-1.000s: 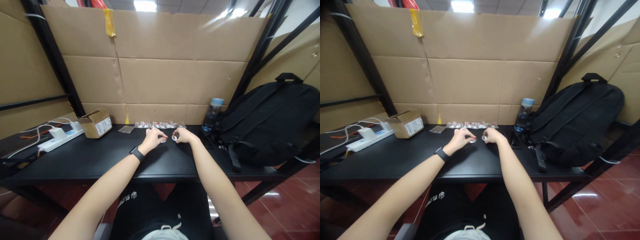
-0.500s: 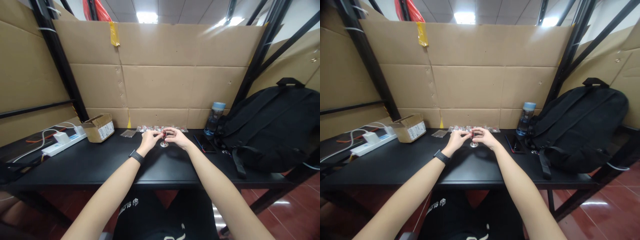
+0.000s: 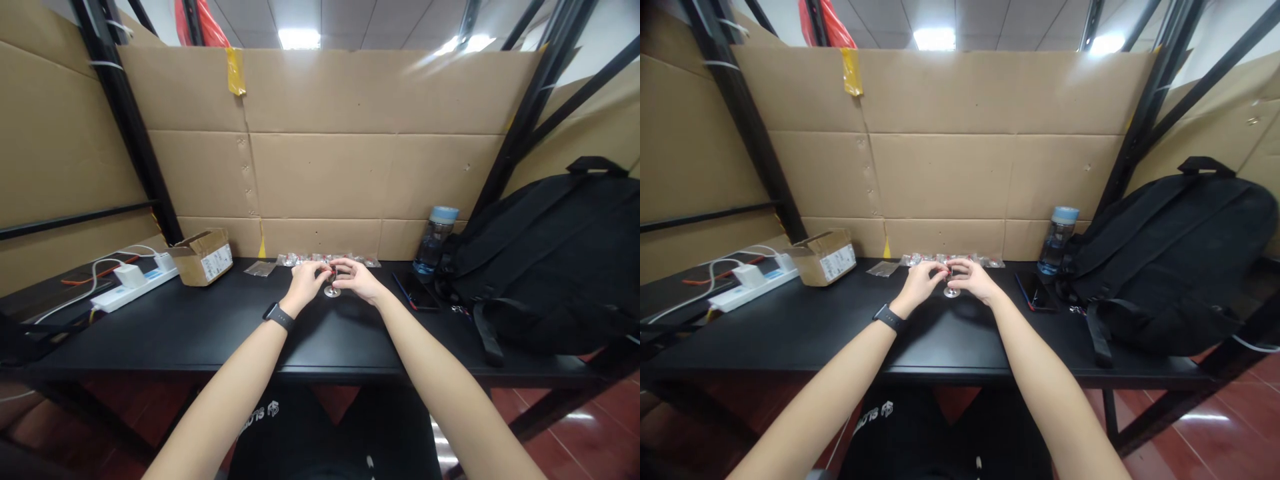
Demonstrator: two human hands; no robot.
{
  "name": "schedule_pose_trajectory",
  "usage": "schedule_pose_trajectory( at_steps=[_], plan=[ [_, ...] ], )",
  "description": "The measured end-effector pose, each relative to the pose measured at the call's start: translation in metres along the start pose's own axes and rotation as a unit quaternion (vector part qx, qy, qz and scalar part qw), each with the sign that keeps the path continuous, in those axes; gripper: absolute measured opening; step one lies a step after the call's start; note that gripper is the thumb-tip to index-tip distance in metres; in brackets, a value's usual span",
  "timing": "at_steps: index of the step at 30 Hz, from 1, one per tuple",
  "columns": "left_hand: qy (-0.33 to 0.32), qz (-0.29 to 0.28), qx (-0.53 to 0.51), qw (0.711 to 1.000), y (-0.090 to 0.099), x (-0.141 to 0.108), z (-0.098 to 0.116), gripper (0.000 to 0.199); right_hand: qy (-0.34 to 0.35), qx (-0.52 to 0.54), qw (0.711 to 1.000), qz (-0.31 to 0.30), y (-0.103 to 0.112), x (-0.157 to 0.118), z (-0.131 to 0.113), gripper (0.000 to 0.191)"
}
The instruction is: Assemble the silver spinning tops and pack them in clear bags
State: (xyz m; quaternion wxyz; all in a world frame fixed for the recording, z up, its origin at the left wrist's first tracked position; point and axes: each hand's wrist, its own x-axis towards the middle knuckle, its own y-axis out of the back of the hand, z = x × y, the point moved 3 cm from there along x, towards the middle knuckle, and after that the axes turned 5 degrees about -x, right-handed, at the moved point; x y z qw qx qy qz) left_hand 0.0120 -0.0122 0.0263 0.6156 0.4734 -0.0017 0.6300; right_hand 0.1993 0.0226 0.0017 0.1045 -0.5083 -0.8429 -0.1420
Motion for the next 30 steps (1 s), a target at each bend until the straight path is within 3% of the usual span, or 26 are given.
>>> schedule_pose_trajectory(
  at_steps=[7, 18, 22, 26, 30],
  plan=[
    [0.012, -0.025, 0.038, 0.999, -0.001, -0.003, 0.005, 0.012, 0.005, -0.009, 1.000, 0.008, -0.003, 0.001, -0.003, 0.064],
    [0.003, -0.001, 0.074, 0.997, -0.008, -0.006, 0.002, 0.012, -0.026, -0.012, 0.999, 0.031, -0.006, -0.001, -0.002, 0.072],
    [-0.006, -0.004, 0.078, 0.997, -0.011, -0.007, 0.002, 0.012, -0.035, -0.046, 0.998, 0.038, -0.008, -0.001, 0.000, 0.062],
    [0.021, 0.004, 0.051, 0.998, -0.010, -0.006, 0.000, 0.009, -0.021, -0.039, 0.995, 0.088, -0.009, 0.000, -0.001, 0.057],
    [0.039, 0.016, 0.015, 0.999, -0.007, -0.005, -0.002, 0.009, -0.040, 0.034, 0.997, 0.059, -0.011, 0.001, 0.001, 0.043]
  ],
)
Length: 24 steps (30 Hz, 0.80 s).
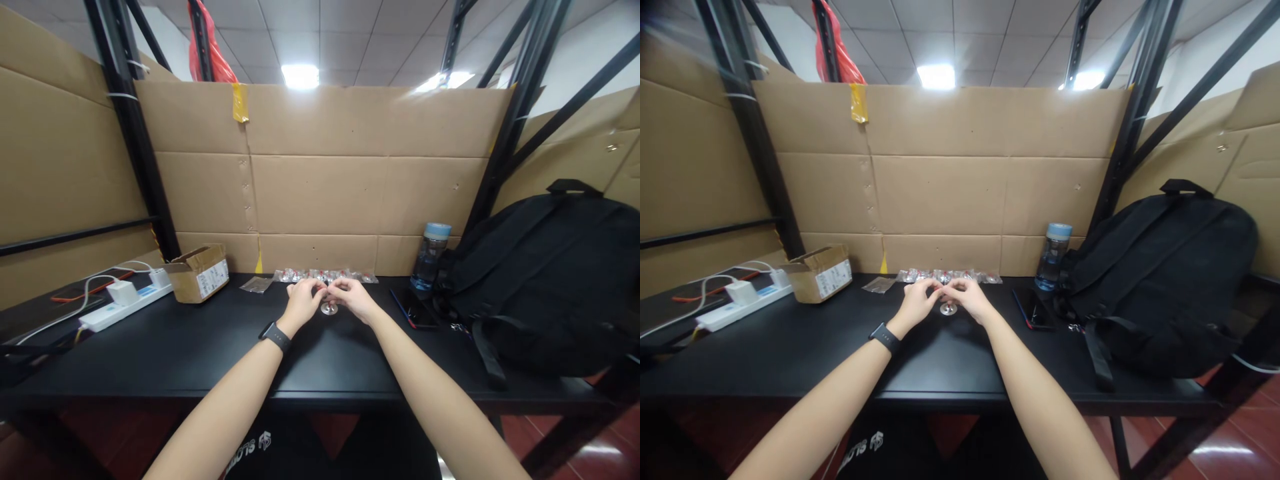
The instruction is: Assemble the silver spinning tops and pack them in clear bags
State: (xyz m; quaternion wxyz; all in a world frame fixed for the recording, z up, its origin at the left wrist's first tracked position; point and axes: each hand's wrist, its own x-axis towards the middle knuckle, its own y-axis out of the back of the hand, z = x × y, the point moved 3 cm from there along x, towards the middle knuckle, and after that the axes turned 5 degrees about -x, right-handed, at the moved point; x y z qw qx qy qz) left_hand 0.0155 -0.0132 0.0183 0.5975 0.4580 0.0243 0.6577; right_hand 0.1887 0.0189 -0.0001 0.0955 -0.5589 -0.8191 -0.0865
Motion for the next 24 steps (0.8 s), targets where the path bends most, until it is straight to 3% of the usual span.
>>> schedule_pose_trajectory(
  at_steps=[4, 12, 18, 21, 24],
  plan=[
    [0.002, 0.006, 0.006, 1.000, 0.001, 0.000, -0.002, 0.010, -0.021, 0.024, 0.999, -0.017, 0.002, 0.002, 0.005, 0.044],
    [-0.035, -0.004, 0.028, 0.999, -0.004, -0.003, -0.002, 0.012, -0.028, -0.059, 0.998, -0.007, 0.005, 0.003, 0.011, 0.047],
    [-0.040, -0.012, 0.006, 0.999, -0.006, -0.003, -0.002, 0.011, -0.034, -0.097, 0.995, -0.008, 0.005, 0.004, 0.012, 0.026],
    [-0.049, 0.005, -0.044, 0.998, -0.003, -0.002, 0.003, 0.030, -0.018, -0.166, 0.986, -0.006, 0.006, 0.005, 0.009, 0.018],
    [-0.054, -0.049, -0.060, 0.995, -0.002, -0.002, 0.006, 0.031, 0.035, -0.256, 0.966, -0.023, 0.007, 0.005, 0.004, 0.018]
  ],
)
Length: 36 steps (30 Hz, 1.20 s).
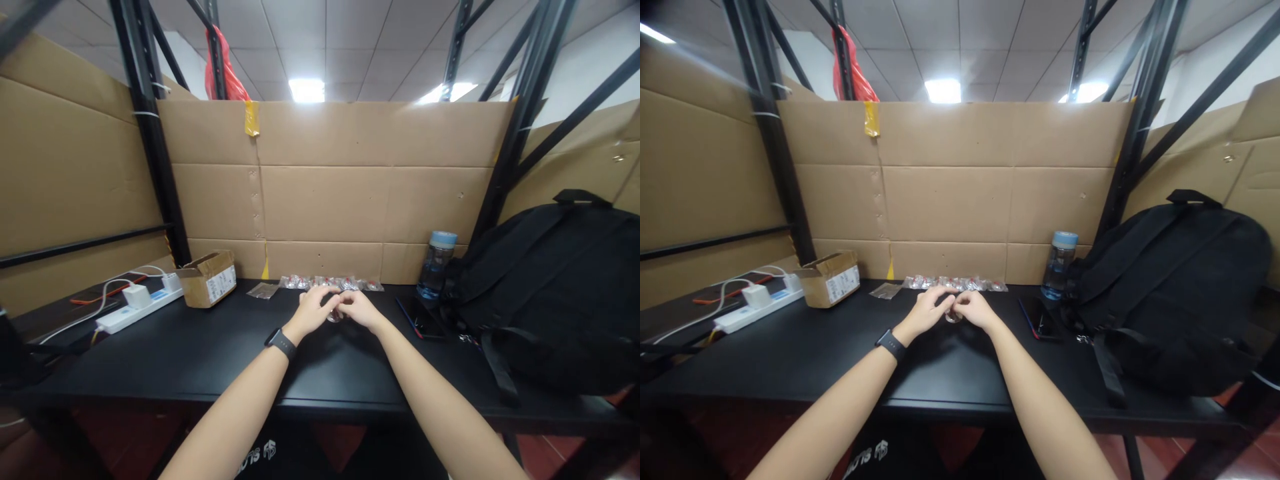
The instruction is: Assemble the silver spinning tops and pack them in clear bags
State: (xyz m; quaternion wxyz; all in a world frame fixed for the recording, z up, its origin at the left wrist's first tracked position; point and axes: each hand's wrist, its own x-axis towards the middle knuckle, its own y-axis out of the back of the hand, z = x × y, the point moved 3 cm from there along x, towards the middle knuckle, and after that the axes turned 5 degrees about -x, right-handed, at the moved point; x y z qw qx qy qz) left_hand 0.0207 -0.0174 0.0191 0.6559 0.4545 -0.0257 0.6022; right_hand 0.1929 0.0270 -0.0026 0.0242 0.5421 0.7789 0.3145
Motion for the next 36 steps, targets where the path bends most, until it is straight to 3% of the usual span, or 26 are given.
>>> schedule_pose_trajectory(
  at_steps=[3, 10, 14, 16, 20, 25, 29, 36],
  plan=[
    [0.019, -0.052, 0.008, 0.998, 0.000, -0.001, -0.003, 0.027, 0.040, -0.046, 0.998, 0.021, 0.004, 0.001, -0.001, 0.018],
    [0.037, -0.094, 0.044, 0.994, -0.001, -0.001, -0.009, 0.020, 0.047, -0.018, 0.997, 0.064, 0.012, 0.002, -0.001, 0.017],
    [0.040, -0.082, 0.088, 0.992, 0.001, -0.001, -0.011, 0.015, 0.067, -0.054, 0.996, 0.034, 0.009, 0.003, 0.002, 0.017],
    [0.057, -0.076, 0.115, 0.989, 0.004, -0.001, -0.017, 0.016, 0.052, -0.095, 0.993, 0.046, 0.006, 0.003, 0.009, 0.015],
    [0.091, -0.054, 0.143, 0.984, 0.010, -0.001, -0.033, 0.010, 0.015, -0.211, 0.975, 0.069, 0.001, 0.003, 0.023, 0.030],
    [0.113, -0.052, 0.168, 0.978, 0.015, -0.003, -0.046, 0.008, 0.034, -0.254, 0.966, 0.027, -0.006, 0.003, 0.025, 0.012],
    [0.087, -0.059, 0.213, 0.971, 0.013, -0.004, -0.044, 0.010, 0.042, -0.283, 0.958, 0.020, -0.008, 0.005, 0.018, 0.013],
    [0.067, -0.051, 0.305, 0.949, 0.004, -0.004, -0.032, 0.020, 0.000, -0.391, 0.920, 0.024, -0.004, 0.000, 0.005, 0.011]
  ],
)
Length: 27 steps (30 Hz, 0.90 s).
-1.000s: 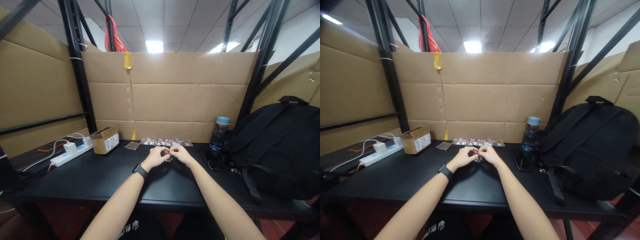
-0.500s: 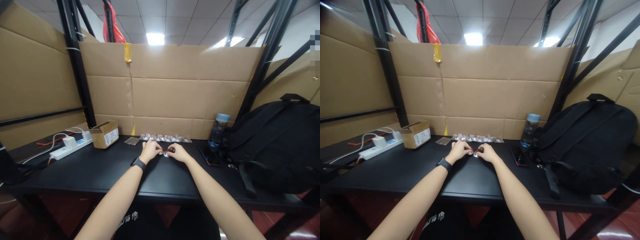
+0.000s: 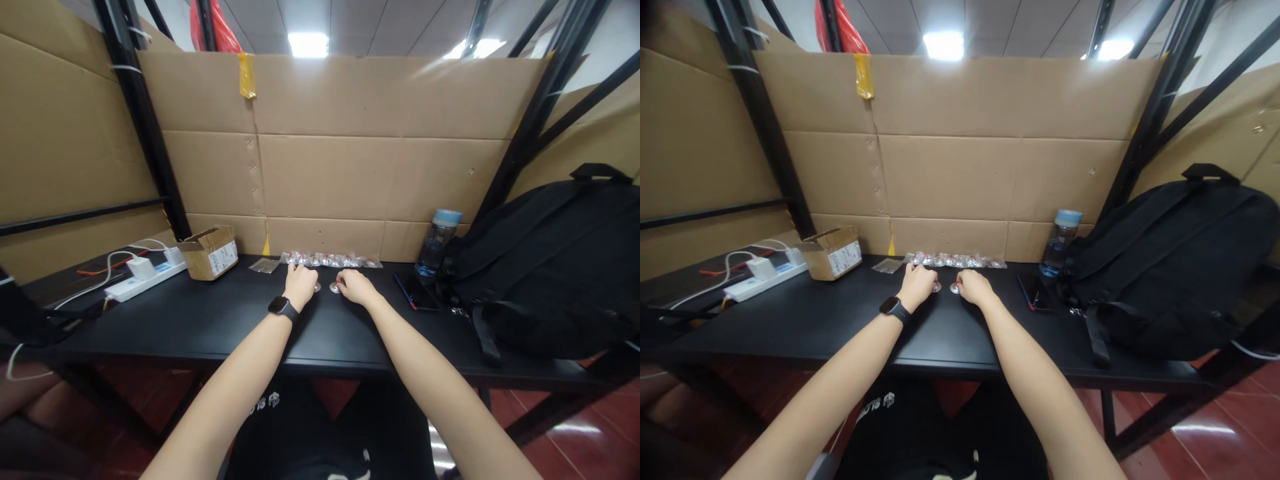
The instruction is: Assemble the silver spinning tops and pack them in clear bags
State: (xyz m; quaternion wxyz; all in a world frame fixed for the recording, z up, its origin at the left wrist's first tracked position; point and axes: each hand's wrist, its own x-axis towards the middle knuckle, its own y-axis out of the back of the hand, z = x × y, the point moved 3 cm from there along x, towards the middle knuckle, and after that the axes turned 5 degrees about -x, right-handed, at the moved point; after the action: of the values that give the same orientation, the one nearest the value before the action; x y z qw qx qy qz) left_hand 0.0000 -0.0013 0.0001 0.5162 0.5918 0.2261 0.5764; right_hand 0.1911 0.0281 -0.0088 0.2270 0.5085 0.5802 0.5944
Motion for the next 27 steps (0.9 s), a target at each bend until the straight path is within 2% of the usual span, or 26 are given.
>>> schedule_pose_trajectory(
  at_steps=[3, 8, 13, 16, 19, 21, 23, 27],
  plan=[
    [-0.015, 0.002, 0.006, 1.000, 0.000, -0.001, 0.004, 0.022, 0.006, 0.009, 1.000, 0.008, 0.002, 0.000, 0.001, 0.010],
    [-0.010, -0.005, -0.057, 0.998, 0.002, 0.001, 0.007, 0.020, 0.029, 0.079, 0.995, 0.052, 0.002, 0.007, 0.002, 0.010],
    [-0.011, 0.037, -0.080, 0.996, 0.010, -0.001, 0.013, 0.018, 0.028, 0.093, 0.992, 0.082, 0.004, 0.008, 0.004, 0.008],
    [0.030, 0.063, -0.126, 0.990, 0.015, -0.001, 0.012, 0.016, -0.002, 0.092, 0.992, 0.087, 0.006, 0.007, 0.013, 0.008],
    [0.096, 0.063, -0.191, 0.975, 0.015, 0.000, 0.006, 0.013, -0.032, 0.133, 0.986, 0.096, 0.008, 0.008, 0.021, 0.006],
    [0.131, 0.058, -0.225, 0.964, 0.015, 0.002, 0.001, 0.013, -0.061, 0.202, 0.973, 0.094, 0.009, 0.008, 0.024, 0.007],
    [0.153, 0.055, -0.247, 0.955, 0.015, 0.003, -0.002, 0.012, -0.085, 0.293, 0.948, 0.089, 0.007, 0.008, 0.023, 0.011],
    [0.166, 0.058, -0.279, 0.944, 0.013, 0.004, -0.002, 0.014, -0.090, 0.422, 0.899, 0.075, 0.001, 0.006, 0.009, 0.022]
  ],
)
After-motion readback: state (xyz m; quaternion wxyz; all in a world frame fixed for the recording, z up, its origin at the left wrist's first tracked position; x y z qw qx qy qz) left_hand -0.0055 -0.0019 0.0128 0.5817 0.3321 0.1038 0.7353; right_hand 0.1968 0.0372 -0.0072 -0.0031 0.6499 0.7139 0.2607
